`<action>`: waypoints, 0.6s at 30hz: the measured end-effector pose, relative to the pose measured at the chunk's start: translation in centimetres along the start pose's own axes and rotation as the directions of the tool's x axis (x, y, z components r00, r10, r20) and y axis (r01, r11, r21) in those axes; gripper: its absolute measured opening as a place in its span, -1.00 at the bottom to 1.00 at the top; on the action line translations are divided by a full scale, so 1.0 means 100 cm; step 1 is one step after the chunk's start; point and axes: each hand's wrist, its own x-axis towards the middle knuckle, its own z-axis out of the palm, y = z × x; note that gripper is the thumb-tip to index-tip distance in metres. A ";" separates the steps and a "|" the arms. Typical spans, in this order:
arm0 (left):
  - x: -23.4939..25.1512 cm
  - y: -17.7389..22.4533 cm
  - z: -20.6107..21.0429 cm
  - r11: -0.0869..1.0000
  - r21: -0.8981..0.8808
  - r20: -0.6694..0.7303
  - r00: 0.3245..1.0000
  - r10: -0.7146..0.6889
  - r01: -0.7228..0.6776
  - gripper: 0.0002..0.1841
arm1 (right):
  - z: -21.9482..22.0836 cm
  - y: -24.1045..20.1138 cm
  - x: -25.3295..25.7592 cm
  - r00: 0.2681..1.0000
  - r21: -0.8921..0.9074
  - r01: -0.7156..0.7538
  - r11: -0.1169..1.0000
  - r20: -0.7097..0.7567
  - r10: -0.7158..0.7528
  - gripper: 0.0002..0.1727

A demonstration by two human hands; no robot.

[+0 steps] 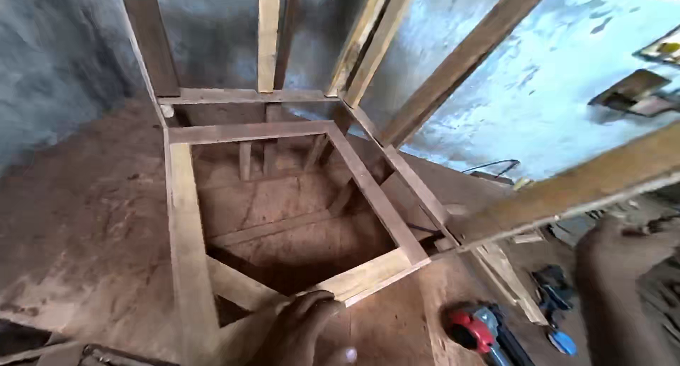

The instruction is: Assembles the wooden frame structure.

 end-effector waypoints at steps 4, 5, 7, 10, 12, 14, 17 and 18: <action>0.036 -0.080 -0.103 0.882 0.466 0.002 0.998 0.070 -0.063 -0.46 | 0.031 -0.033 -0.141 0.930 0.128 0.277 0.952 0.214 -0.299 -0.46; 0.055 -0.098 -0.135 0.842 0.537 0.013 0.998 0.054 -0.052 -0.45 | 0.039 -0.046 -0.187 0.883 0.165 0.338 0.927 0.286 -0.373 -0.52; 0.104 -0.128 -0.193 0.786 0.601 0.111 0.989 0.096 -0.144 -0.52 | 0.052 -0.090 -0.280 0.762 0.262 0.399 0.879 0.438 -0.477 -0.60; 0.167 -0.177 -0.244 0.707 0.645 0.320 0.943 0.093 -0.289 -0.52 | 0.083 -0.151 -0.385 0.559 0.359 0.347 0.867 0.663 -0.498 -0.54; 0.177 -0.181 -0.246 0.655 0.679 0.415 0.909 0.031 -0.333 -0.36 | 0.102 -0.164 -0.420 0.500 0.241 0.445 0.863 0.733 -0.462 -0.37; 0.171 -0.178 -0.241 0.626 0.706 0.425 0.905 -0.001 -0.331 -0.22 | 0.105 -0.163 -0.424 0.510 0.206 0.491 0.847 0.720 -0.471 -0.36; 0.152 -0.173 -0.229 0.626 0.721 0.386 0.923 -0.005 -0.298 -0.20 | 0.094 -0.148 -0.417 0.533 0.326 0.447 0.833 0.651 -0.541 -0.47; 0.142 -0.169 -0.222 0.631 0.721 0.366 0.931 0.004 -0.286 -0.19 | 0.087 -0.139 -0.414 0.537 0.354 0.438 0.827 0.634 -0.556 -0.47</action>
